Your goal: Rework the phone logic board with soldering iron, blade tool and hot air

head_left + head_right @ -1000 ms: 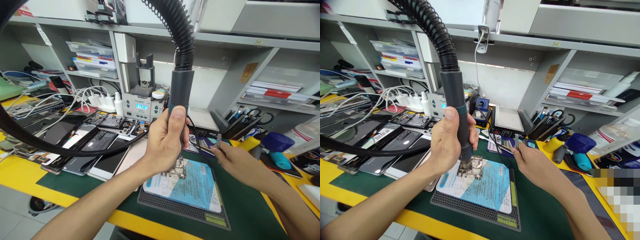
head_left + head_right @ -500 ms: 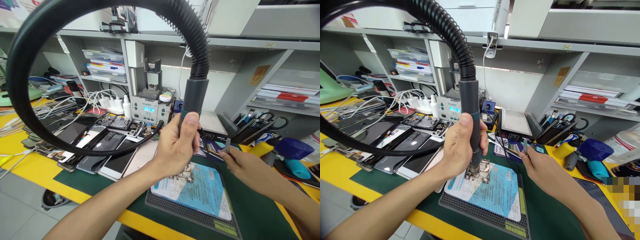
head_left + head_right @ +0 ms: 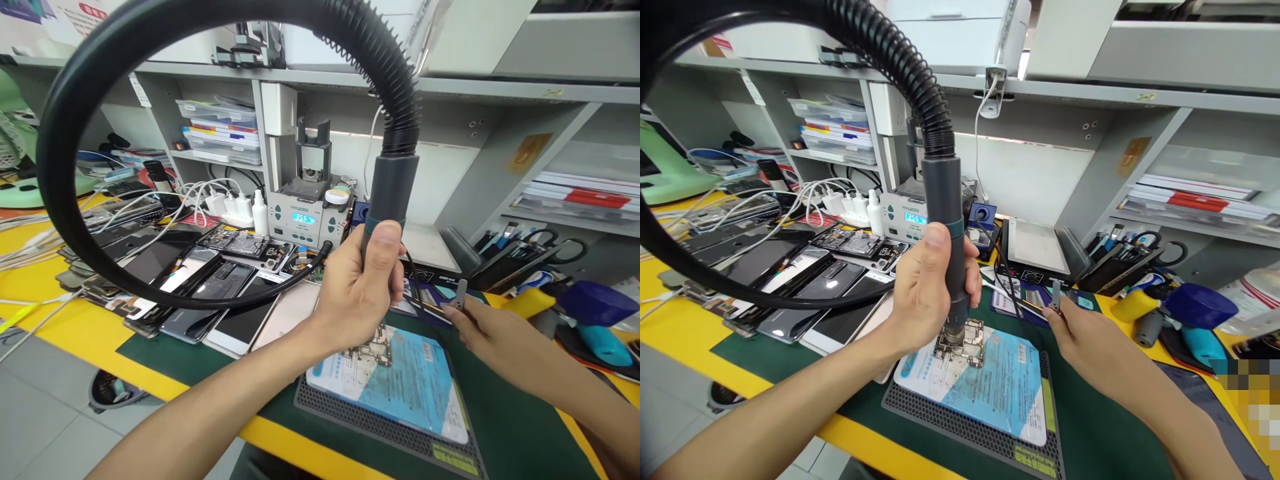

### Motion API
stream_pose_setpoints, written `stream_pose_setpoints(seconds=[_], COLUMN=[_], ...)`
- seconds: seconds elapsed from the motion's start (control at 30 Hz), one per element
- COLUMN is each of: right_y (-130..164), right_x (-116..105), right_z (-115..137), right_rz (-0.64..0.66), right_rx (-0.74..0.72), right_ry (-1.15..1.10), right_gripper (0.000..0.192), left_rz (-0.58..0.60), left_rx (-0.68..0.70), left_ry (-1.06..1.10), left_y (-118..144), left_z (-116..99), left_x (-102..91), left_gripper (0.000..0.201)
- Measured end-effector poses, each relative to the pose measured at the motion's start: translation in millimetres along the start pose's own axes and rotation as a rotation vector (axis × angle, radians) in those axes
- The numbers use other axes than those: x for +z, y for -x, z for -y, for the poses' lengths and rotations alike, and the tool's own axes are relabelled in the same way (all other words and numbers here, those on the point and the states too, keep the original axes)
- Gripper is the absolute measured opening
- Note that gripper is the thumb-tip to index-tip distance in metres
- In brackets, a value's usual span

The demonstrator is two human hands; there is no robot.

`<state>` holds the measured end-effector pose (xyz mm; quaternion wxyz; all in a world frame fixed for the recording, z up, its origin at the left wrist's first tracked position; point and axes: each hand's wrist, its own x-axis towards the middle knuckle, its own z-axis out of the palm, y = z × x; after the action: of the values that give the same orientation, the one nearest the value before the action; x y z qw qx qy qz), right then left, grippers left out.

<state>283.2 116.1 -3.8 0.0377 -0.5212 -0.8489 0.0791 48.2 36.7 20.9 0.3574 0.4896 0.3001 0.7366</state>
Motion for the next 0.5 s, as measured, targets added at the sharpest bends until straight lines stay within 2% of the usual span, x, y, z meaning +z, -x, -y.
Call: stream_pose_setpoints(seconds=[0.2, 0.5], right_y=[1.8, 3.3], right_x=[-3.3, -6.6], right_z=[5.1, 9.9], right_rz=[0.033, 0.038], right_rx=[0.004, 0.025], right_ry=[0.009, 0.026], right_gripper=[0.034, 0.032], left_rz=[0.028, 0.007], left_rx=[-0.017, 0.005], left_ry=[-0.035, -0.020], left_y=[0.2, 0.3], left_z=[-1.0, -0.5], left_x=[-0.5, 1.1], left_gripper=[0.049, 0.048])
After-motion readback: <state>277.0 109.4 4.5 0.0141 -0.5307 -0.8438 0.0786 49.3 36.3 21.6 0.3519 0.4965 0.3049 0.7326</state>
